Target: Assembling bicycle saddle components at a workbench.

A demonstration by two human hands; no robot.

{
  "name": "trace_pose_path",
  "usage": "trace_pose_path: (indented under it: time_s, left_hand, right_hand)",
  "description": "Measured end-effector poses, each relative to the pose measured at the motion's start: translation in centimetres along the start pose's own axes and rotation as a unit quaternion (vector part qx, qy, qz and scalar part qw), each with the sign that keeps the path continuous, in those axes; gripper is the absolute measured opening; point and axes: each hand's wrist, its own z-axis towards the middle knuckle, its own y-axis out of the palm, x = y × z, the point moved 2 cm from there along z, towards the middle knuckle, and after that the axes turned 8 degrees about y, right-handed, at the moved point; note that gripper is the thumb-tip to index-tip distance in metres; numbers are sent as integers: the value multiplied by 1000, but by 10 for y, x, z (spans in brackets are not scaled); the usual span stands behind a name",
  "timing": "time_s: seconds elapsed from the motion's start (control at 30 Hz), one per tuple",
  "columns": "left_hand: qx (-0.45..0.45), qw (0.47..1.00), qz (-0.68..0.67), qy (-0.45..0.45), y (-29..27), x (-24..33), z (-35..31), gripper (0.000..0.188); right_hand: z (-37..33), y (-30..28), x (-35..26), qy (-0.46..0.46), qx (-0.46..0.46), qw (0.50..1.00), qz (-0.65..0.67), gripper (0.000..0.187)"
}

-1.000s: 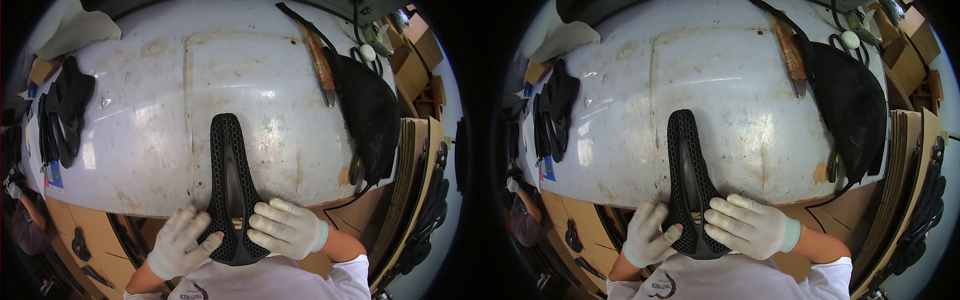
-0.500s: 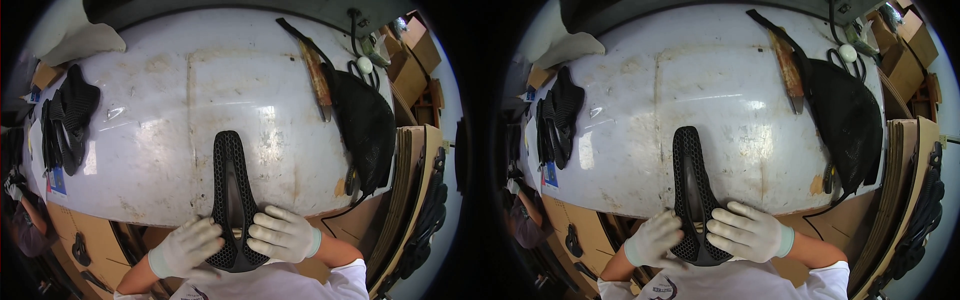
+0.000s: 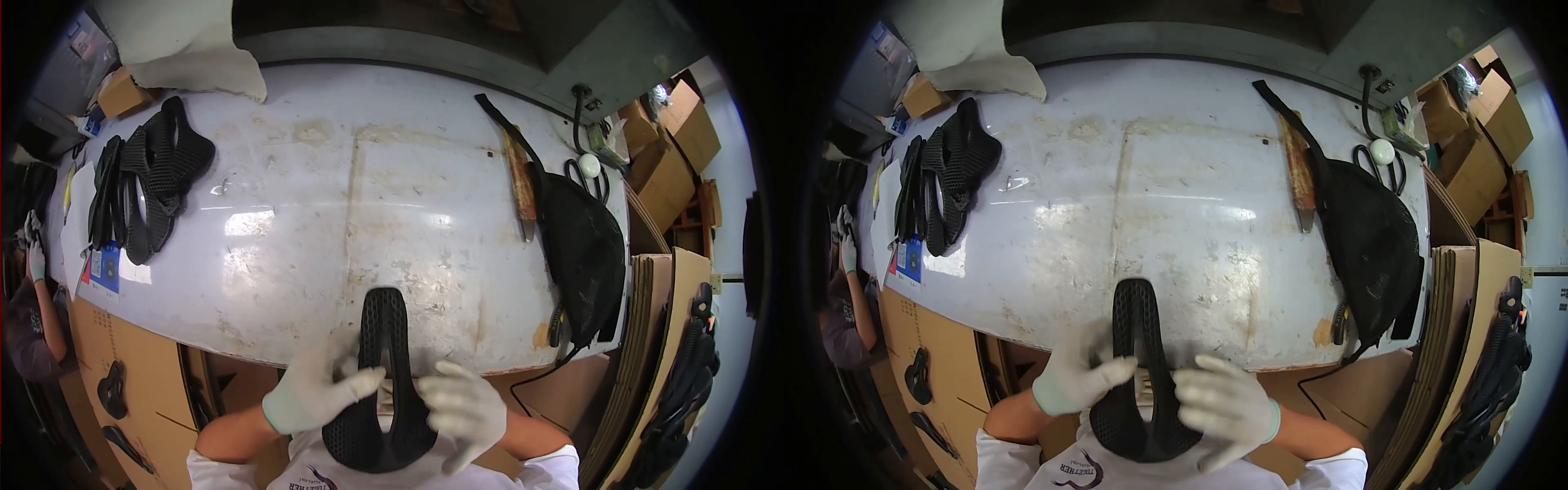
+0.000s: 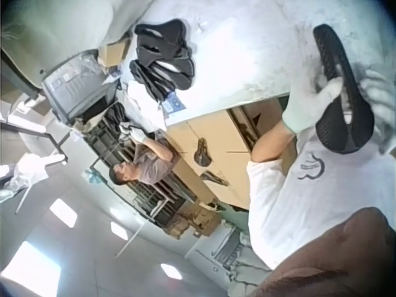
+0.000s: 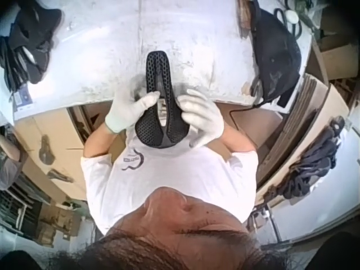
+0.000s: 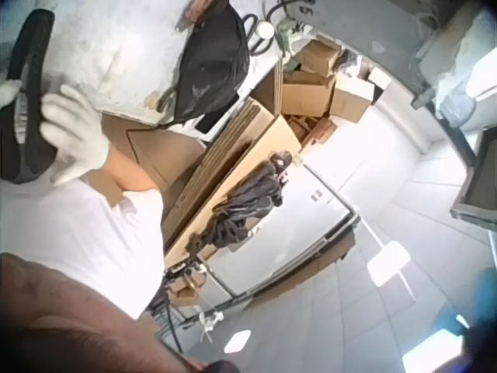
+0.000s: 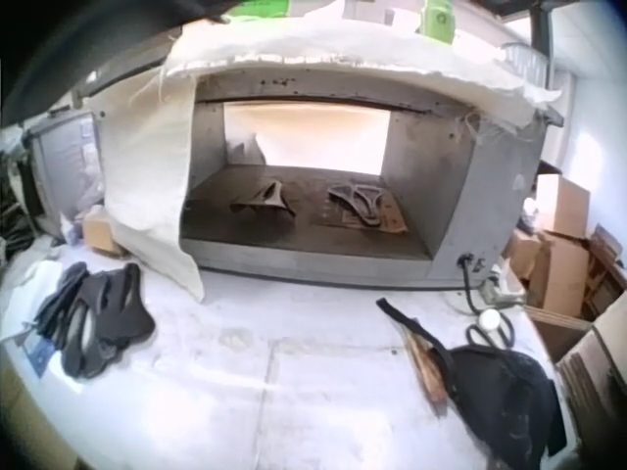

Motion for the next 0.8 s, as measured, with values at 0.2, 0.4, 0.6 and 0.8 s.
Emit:
trace_pose_path:
  time_s: [0.2,0.4,0.6,0.8]
  left_hand:
    - [-30,995,-72,-70,15,17,-25,66]
    - [-41,992,-107,-51,6,31,-28,61]
    - [-30,997,-56,-50,-1,34,-37,55]
    - [-82,974,103,182,-7,8,-24,44]
  right_hand:
    - [62,-9,-4,397,-76,885,231,53]
    - [67,4,-15,427,-87,874,214,47]
    - [61,14,-17,402,-157,879,201,63]
    - [73,7,-13,93,49,994,-3,59]
